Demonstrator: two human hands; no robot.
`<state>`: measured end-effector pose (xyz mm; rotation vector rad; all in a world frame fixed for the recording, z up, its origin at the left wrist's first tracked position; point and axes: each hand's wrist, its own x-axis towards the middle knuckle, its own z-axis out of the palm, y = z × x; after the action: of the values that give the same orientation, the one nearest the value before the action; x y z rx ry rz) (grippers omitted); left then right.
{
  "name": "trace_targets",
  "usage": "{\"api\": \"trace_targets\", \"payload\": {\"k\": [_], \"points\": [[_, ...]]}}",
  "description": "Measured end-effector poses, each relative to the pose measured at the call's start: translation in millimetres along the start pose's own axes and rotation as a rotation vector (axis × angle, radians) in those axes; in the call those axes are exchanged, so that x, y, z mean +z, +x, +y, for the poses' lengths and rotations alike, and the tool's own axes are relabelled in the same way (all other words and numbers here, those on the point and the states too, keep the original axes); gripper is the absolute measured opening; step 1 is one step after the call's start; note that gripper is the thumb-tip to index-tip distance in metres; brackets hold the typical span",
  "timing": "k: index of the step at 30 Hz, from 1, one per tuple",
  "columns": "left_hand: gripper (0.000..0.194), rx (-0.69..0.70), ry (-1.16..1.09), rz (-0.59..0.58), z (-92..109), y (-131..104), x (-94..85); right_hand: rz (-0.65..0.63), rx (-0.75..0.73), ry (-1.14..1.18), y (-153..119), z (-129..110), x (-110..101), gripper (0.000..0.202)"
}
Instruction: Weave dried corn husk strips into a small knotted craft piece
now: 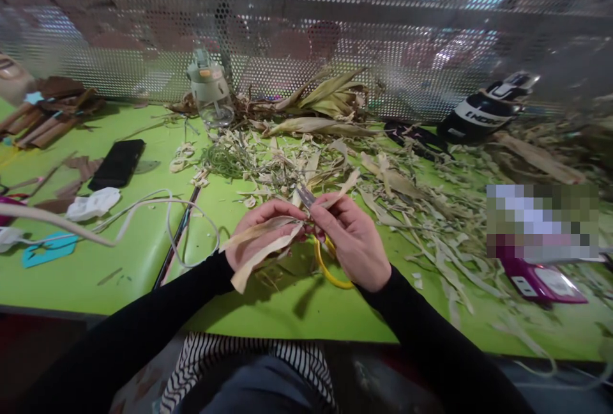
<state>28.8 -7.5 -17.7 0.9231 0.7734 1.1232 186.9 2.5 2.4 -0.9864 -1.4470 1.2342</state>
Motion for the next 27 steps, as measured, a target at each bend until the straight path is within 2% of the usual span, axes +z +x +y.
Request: {"api": "trace_targets", "payload": {"k": [3,5,7,8,9,12,14,16,19,22,27], "points": [[0.030,0.028,-0.056,0.080,-2,4,-0.7,-0.002,0.023,0.093,3,6,-1,0.019],[0.030,0.037,-0.064,0.139,-2,7,-1.9,-0.040,0.087,0.075,6,9,-3,0.023],[0.030,0.042,-0.035,0.209,-2,10,-3.5,-0.101,0.143,-0.082,8,11,-6,0.030],[0.029,0.055,-0.012,0.235,-1,11,-4.3,-0.118,0.115,-0.209,7,11,-7,0.032],[0.029,0.076,0.011,0.243,-1,11,-4.8,-0.090,0.018,-0.346,7,10,-7,0.031],[0.027,0.146,0.066,0.176,-2,11,-5.1,0.006,-0.426,-0.700,2,8,-4,0.015],[0.026,0.132,0.090,0.126,-4,11,-5.2,-0.032,-0.673,-0.864,0,7,-1,0.020],[0.028,0.061,0.085,0.085,-6,11,-6.2,-0.089,-0.834,-0.971,0,7,-1,0.021],[0.028,-0.044,-0.043,0.036,-5,13,-8.5,-0.111,-0.962,-1.091,3,10,-7,0.022],[0.023,-0.092,-0.170,0.048,0,14,-9.0,-0.173,-1.057,-1.150,3,12,-11,0.028],[0.024,-0.148,-0.218,0.016,7,11,-7.4,-0.258,-1.073,-1.031,4,9,-11,0.027]]}}
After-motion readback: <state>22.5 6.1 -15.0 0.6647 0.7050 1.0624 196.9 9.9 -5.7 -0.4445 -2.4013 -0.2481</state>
